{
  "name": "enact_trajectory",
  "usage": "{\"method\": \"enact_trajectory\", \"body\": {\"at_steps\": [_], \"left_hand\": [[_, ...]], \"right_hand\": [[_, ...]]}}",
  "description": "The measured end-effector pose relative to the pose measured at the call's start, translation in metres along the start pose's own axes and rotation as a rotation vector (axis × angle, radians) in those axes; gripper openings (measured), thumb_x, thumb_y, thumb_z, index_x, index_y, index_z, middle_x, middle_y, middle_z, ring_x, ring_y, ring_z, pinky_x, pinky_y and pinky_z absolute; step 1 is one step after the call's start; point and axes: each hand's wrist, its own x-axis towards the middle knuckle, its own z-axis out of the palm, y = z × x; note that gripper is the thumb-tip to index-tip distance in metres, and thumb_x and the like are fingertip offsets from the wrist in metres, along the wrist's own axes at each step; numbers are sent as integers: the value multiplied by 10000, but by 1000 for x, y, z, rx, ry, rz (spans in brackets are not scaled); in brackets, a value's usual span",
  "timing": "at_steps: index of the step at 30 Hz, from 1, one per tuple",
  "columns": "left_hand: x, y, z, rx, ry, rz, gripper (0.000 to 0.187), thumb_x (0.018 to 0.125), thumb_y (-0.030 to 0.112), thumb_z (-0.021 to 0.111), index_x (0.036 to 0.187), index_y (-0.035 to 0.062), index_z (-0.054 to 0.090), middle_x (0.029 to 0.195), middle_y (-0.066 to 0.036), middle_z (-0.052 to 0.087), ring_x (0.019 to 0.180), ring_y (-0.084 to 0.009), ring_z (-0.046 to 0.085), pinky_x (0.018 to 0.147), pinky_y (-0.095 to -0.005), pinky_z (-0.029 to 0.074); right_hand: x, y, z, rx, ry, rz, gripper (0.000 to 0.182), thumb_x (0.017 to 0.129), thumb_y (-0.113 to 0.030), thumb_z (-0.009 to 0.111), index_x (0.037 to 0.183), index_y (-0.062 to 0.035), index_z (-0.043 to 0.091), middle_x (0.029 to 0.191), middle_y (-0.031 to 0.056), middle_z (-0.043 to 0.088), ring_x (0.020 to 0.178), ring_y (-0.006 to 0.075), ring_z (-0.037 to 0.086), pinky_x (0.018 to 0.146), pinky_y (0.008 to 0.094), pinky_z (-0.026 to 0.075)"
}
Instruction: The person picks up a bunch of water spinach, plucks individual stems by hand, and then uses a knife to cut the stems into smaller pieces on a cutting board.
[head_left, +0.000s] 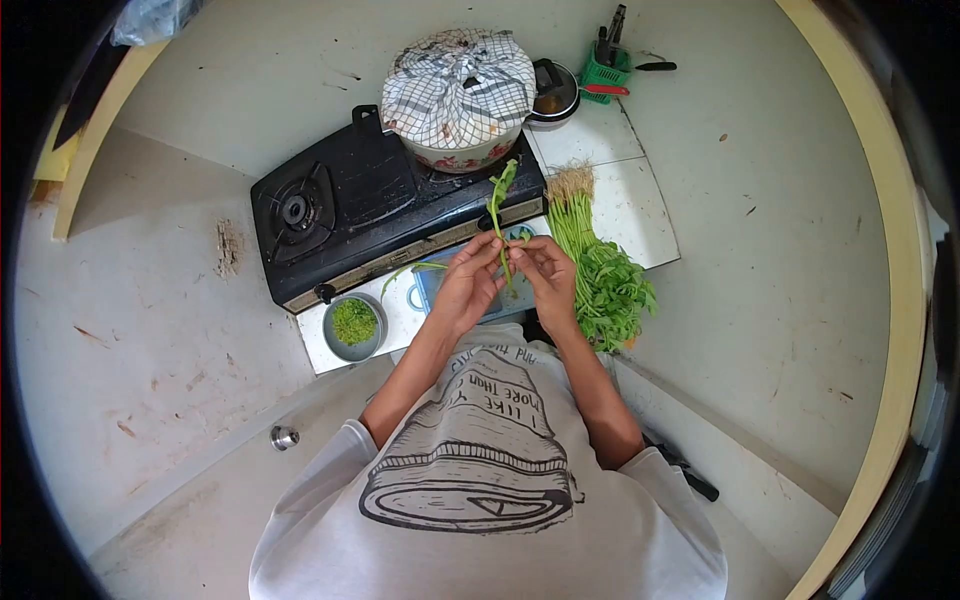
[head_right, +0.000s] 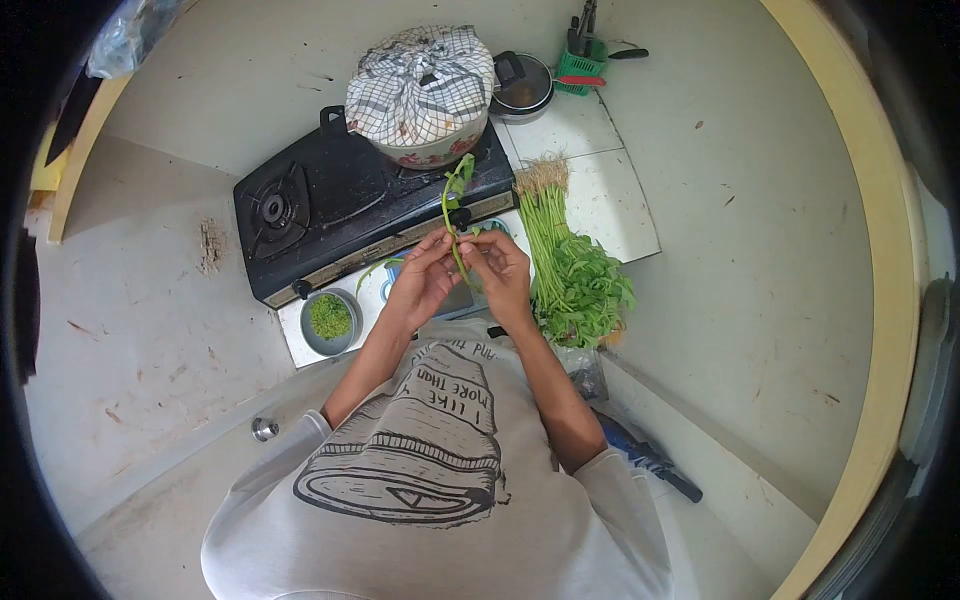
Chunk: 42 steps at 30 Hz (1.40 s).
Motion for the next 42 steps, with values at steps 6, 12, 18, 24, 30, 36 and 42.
{"method": "enact_trajectory", "body": {"at_steps": [6,12,18,24,30,36,42], "left_hand": [[2,-9,7,35,-13,-7,157,1024,97,631,1181,96,639,1121,-14,675,1027,-114,642,917,-296,538],[4,-9,8,417,-33,191,152,997,68,667,1147,51,654,1094,-36,712,972,-96,653,900,-280,523],[4,-15,19,630,6,348,81,968,65,711,1027,19,680,1017,-41,727,895,-82,645,825,-255,504],[4,-27,23,614,-14,407,102,980,59,690,1065,9,666,1007,-51,708,904,-95,636,808,-267,505],[-1,-34,24,635,1,404,112,1006,80,661,1091,8,648,1010,-45,695,916,-96,630,794,-272,504],[-4,-45,16,588,101,442,160,1017,94,646,1153,10,635,1060,-37,675,913,-94,618,783,-268,499],[-17,-45,7,383,248,416,223,1017,103,641,1227,28,629,1068,-27,669,891,-94,607,763,-250,478]], "right_hand": [[-2,1,-8,19,23,-19,106,989,-44,686,1080,0,654,1015,53,702,907,99,641,818,259,515],[-1,-11,-10,-13,22,0,118,996,-61,686,1089,1,645,999,38,687,912,91,639,829,255,514],[3,-10,-22,-32,-7,35,133,1012,-118,680,1079,-8,650,980,21,675,878,74,607,797,243,493],[6,-13,-34,-23,-97,115,147,1026,-157,656,1067,-16,659,906,-7,637,803,61,551,743,230,454],[9,-6,-51,57,-185,248,126,1018,-138,641,1054,-19,660,867,-15,626,780,61,542,729,223,437],[10,0,-62,-58,-198,318,86,995,-120,649,1010,-37,666,854,-18,628,777,71,559,719,249,452],[27,73,-138,-763,-365,190,103,911,-62,645,1000,-12,657,894,93,692,820,193,670,723,333,519]]}}
